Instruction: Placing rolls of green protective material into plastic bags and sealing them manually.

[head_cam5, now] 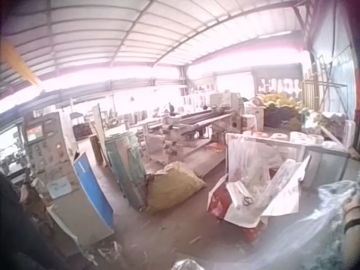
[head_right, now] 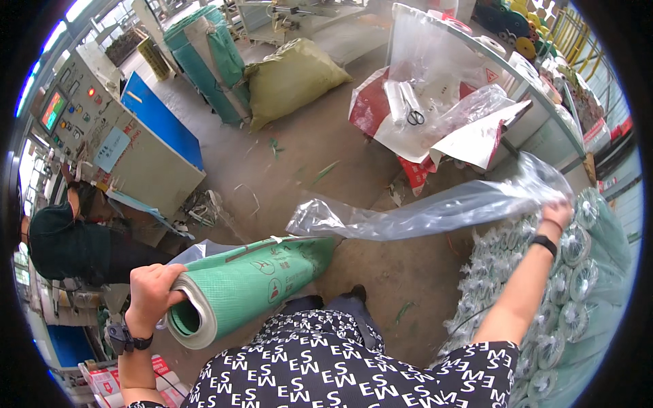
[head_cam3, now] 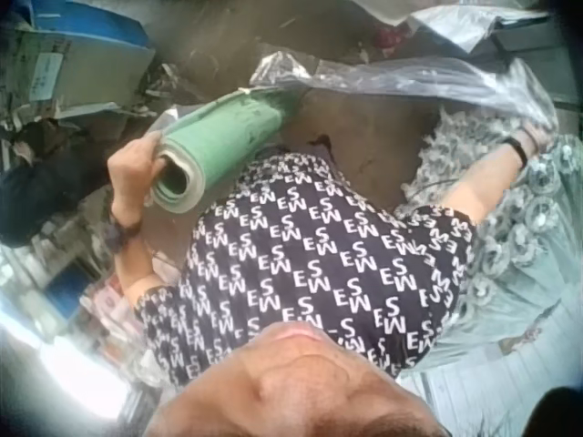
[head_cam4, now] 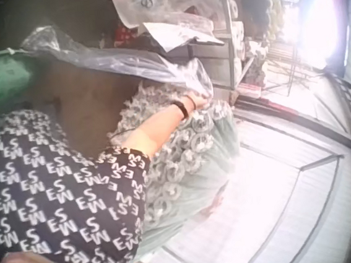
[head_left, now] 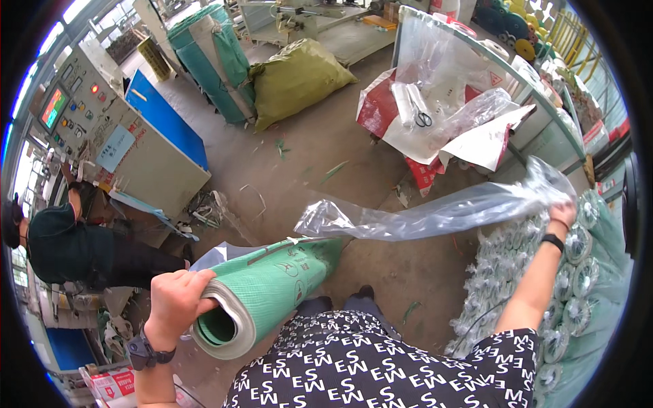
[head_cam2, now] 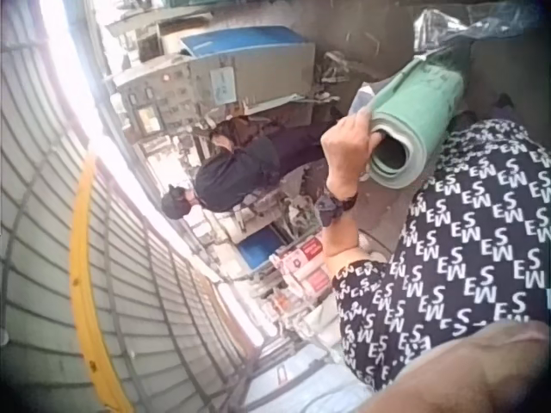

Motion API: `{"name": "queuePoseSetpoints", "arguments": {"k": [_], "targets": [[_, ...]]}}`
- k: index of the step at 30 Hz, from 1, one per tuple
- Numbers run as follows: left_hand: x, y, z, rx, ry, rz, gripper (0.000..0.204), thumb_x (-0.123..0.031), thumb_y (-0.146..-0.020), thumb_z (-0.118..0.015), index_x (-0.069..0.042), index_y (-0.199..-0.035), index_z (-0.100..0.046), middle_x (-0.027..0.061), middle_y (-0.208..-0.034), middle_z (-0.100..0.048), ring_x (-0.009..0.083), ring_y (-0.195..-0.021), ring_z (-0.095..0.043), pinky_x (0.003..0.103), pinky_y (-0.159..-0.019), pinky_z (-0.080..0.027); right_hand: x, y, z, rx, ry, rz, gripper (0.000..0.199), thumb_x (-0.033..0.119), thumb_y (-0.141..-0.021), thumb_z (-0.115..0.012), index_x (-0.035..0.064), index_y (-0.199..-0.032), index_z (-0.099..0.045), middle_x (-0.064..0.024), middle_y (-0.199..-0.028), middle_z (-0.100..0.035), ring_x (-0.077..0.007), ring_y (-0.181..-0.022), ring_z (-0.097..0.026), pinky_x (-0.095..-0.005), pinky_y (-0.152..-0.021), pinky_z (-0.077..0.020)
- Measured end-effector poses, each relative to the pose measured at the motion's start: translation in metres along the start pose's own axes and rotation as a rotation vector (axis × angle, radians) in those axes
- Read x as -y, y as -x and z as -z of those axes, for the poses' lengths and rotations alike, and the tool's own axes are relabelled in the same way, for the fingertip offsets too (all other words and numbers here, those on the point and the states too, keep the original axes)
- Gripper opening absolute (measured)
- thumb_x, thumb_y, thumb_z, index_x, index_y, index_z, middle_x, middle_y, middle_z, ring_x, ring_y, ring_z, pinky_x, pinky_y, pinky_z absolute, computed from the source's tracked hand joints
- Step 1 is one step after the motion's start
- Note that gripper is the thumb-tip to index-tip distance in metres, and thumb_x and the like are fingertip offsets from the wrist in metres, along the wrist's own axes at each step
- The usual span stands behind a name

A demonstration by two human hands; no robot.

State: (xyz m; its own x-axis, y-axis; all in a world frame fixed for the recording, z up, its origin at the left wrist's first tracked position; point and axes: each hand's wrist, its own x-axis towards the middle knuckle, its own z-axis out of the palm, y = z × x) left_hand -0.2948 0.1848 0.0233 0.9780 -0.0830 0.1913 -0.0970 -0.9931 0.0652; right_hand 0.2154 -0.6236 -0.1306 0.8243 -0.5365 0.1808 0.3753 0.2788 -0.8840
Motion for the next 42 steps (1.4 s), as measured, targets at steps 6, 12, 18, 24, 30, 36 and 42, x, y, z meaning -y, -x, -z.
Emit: {"name": "queuePoseSetpoints", "arguments": {"k": [6, 12, 18, 24, 30, 36, 42], "targets": [[0.025, 0.018, 0.006, 0.001, -0.018, -0.059, 0.042, -0.028, -0.059, -0.078, -0.007, -0.092, -0.061, 0.0039, -0.065, -0.057, 0.0229, -0.059, -0.059, 0.035, -0.052, -0.045, 0.095, 0.112, -0.023, -0.454, -0.03, 0.089, 0.025, 0.026, -0.094, -0.053, 0.0172, -0.07, -0.051, 0.0062, -0.057, -0.034, -0.0099, -0.048, -0.031, -0.0274, -0.045, -0.0231], [0.042, 0.026, -0.001, -0.005, 0.026, -0.307, 0.041, -0.036, -0.062, -0.076, -0.01, -0.091, -0.061, -0.0015, -0.063, -0.054, 0.0152, -0.058, -0.058, 0.03, -0.05, -0.043, 0.059, 0.221, -0.006, -0.492, 0.04, -0.041, 0.022, 0.028, -0.096, -0.048, 0.0158, -0.079, -0.054, 0.0055, -0.059, -0.039, -0.0107, -0.048, -0.032, -0.0258, -0.044, -0.0259], [0.054, 0.041, 0.003, -0.016, 0.059, -0.556, 0.039, -0.043, -0.068, -0.073, -0.01, -0.086, -0.06, -0.0028, -0.059, -0.046, 0.0134, -0.052, -0.051, 0.027, -0.046, -0.04, 0.05, 0.257, 0.099, -0.616, 0.153, -0.198, 0.027, 0.034, -0.093, -0.057, 0.0159, -0.074, -0.051, 0.0028, -0.057, -0.04, -0.0132, -0.047, -0.035, -0.0291, -0.043, -0.0272], [0.062, 0.053, 0.003, -0.03, 0.099, -0.366, 0.039, -0.041, -0.077, -0.073, -0.013, -0.068, -0.047, -0.003, -0.055, -0.044, 0.0112, -0.049, -0.05, 0.026, -0.044, -0.041, 0.079, 0.24, 0.106, -0.526, 0.169, -0.026, 0.024, 0.031, -0.092, -0.056, 0.0153, -0.073, -0.054, 0.0034, -0.062, -0.049, -0.0124, -0.05, -0.045, -0.0281, -0.045, -0.0352], [0.046, 0.07, 0.011, 0.02, -0.001, -0.343, 0.034, -0.041, -0.079, -0.071, -0.012, -0.073, -0.054, -0.0048, -0.056, -0.044, 0.0096, -0.05, -0.049, 0.024, -0.044, -0.038, -0.019, 0.225, -0.099, -0.204, 0.385, -0.166, 0.023, 0.033, -0.09, -0.058, 0.0178, -0.074, -0.052, 0.0042, -0.063, -0.043, -0.0079, -0.053, -0.042, -0.0233, -0.047, -0.0329], [0.034, 0.044, 0.006, -0.035, -0.025, -0.336, 0.036, -0.043, -0.076, -0.073, -0.009, -0.081, -0.06, -0.0058, -0.056, -0.043, 0.009, -0.048, -0.048, 0.024, -0.042, -0.035, -0.176, 0.45, -0.355, 1.517, 1.228, 0.539, 0.029, 0.024, -0.094, -0.046, 0.0157, -0.097, -0.075, -0.0109, -0.095, -0.071, -0.0269, -0.08, -0.069, -0.0391, -0.075, -0.0543], [0.012, -0.005, 0.001, 0.009, -0.005, -0.267, 0.033, -0.042, -0.081, -0.068, -0.01, -0.08, -0.059, -0.0051, -0.057, -0.044, 0.0086, -0.051, -0.05, 0.023, -0.045, -0.037, -0.059, 0.661, -0.452, 1.908, 0.684, -0.387, 0.05, 0.047, -0.099, -0.039, 0.0143, -0.094, -0.076, -0.0195, -0.08, -0.067, -0.0346, -0.081, -0.065, -0.0423, -0.077, -0.0498]]}}
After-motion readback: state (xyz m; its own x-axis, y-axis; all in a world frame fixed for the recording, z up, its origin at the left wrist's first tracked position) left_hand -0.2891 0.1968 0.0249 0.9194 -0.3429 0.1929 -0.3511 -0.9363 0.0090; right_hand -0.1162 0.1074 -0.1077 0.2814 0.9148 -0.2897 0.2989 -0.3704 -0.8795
